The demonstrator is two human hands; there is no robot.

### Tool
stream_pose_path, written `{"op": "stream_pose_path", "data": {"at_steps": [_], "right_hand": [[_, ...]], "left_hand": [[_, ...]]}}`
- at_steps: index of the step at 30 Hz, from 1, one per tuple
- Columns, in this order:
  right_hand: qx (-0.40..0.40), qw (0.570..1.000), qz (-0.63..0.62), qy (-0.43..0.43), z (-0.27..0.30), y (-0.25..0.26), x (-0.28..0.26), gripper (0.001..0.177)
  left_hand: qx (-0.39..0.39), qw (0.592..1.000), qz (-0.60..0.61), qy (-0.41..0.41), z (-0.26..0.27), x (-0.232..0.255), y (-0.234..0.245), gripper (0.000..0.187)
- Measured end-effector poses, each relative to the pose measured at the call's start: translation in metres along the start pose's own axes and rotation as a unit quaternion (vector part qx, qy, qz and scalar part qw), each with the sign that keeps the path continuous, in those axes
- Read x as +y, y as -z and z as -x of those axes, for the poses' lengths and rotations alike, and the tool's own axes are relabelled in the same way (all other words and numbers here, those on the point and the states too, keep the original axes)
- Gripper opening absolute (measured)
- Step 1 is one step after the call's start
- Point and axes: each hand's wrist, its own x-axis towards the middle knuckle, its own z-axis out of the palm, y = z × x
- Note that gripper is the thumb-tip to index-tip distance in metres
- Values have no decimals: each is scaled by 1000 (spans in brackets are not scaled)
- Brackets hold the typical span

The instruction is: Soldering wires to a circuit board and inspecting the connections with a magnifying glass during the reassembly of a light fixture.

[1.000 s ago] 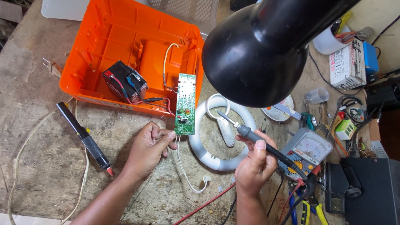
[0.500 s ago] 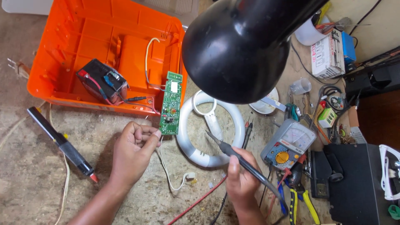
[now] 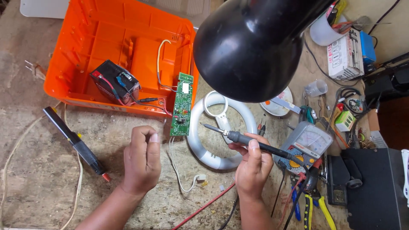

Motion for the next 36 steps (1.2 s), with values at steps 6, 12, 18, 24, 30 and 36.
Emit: {"op": "stream_pose_path", "data": {"at_steps": [6,12,18,24,30,36], "right_hand": [[8,999,-25,-47,-3,3,16,33],[-39,996,-32,-80,0,3,11,34],[-48,993,-26,-106,5,3,16,29],[-47,990,-50,-120,2,1,23,28],[-59,989,-41,-130,1,-2,18,30],[-35,990,-50,-124,1,-2,19,32]], "left_hand": [[-71,990,51,-108,-14,2,5,22],[-135,987,83,-14,-31,16,22,24],[-122,991,-4,-51,-32,16,21,8],[-112,981,-37,-155,-38,22,23,7],[-128,970,-75,-192,-36,15,21,9],[-154,968,-79,-181,-33,17,21,10]]}}
